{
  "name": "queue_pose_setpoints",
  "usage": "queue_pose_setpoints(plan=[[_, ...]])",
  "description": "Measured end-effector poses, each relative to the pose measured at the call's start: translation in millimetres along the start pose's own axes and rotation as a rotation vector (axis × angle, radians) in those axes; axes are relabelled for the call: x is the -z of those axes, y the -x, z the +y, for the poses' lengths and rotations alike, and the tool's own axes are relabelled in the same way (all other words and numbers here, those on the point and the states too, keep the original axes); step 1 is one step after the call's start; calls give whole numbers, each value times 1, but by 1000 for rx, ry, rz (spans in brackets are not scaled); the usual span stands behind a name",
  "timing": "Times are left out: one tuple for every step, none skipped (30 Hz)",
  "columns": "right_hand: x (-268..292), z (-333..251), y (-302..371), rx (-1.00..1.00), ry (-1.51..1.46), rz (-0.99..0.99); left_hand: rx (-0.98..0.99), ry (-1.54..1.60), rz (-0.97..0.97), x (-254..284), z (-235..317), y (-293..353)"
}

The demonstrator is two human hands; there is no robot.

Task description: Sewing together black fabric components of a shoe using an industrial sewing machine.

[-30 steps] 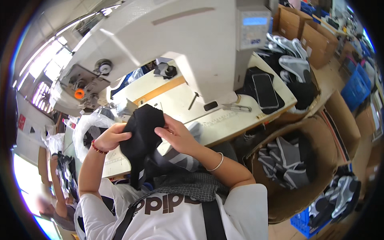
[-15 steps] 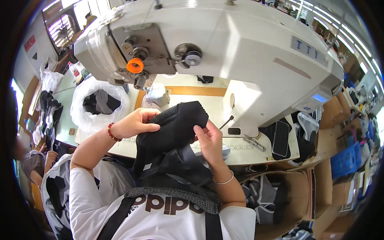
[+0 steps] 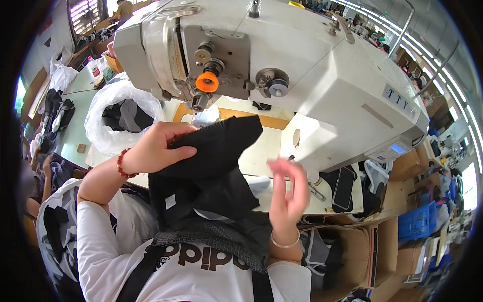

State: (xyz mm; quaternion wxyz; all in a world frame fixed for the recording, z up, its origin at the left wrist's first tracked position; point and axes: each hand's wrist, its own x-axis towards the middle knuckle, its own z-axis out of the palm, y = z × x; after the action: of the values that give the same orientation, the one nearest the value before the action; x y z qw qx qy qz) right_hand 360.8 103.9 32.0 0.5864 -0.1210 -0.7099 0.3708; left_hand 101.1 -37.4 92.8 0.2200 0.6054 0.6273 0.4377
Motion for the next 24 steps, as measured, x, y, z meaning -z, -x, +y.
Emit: queue_pose_setpoints(plan=[[8, -21, 2, 99, 16, -121, -67, -91, 61, 0, 10, 3], [10, -36, 4, 184, 19, -240, -117, -187, 115, 0, 20, 5], [11, -50, 7, 107, 46, -418, -279, -327, 158, -2, 30, 7], [7, -59, 13, 0, 69, -587, -319, -384, 127, -7, 40, 10], [-3, -56, 15, -43, 33, -587, -358, -443, 98, -15, 49, 15], [-13, -51, 18, -126, 40, -618, -400, -495, 73, -25, 58, 20], [-18, -43, 18, -75, -2, -573, -374, -526, -9, -38, 66, 28], [-19, -35, 20, -59, -26, -521, -347, -555, -80, -51, 72, 35], [-17, -28, 23, -69, -36, -485, -381, -546, -139, -61, 74, 37], [-14, -23, 26, -30, -66, -432, -375, -467, -205, -69, 75, 38], [-10, -19, 31, -255, -172, -378, -400, -431, -228, -73, 72, 38], [-5, -15, 33, -322, -162, -308, -405, -386, -262, -76, 69, 36], [0, -13, 33, -382, -171, -298, -436, -378, -277, -79, 65, 34], [6, -11, 33, -438, -155, -275, -448, -373, -301, -80, 61, 31], [10, -9, 33, -414, -152, -250, -454, -367, -327, -81, 56, 27], [13, -7, 33, -398, -183, -259, -472, -362, -325, -82, 53, 24], [17, -6, 32, -401, -189, -262, -482, -357, -327, -82, 50, 22], [20, -4, 31, -403, -181, -258, -493, -355, -328, -82, 47, 20], [22, -2, 30, -406, -193, -265, -494, -339, -321, -82, 45, 18], [24, 0, 29, -412, -190, -268, -494, -324, -314, -82, 44, 16], [25, 3, 28, -423, -180, -269, -491, -309, -306, -81, 42, 15], [27, 5, 28, -425, -182, -274, -486, -319, -294, -80, 41, 13], [28, 7, 27, -433, -175, -278, -480, -330, -281, -78, 39, 11], [29, 9, 26, -454, -156, -275, -472, -342, -271, -76, 37, 10]])
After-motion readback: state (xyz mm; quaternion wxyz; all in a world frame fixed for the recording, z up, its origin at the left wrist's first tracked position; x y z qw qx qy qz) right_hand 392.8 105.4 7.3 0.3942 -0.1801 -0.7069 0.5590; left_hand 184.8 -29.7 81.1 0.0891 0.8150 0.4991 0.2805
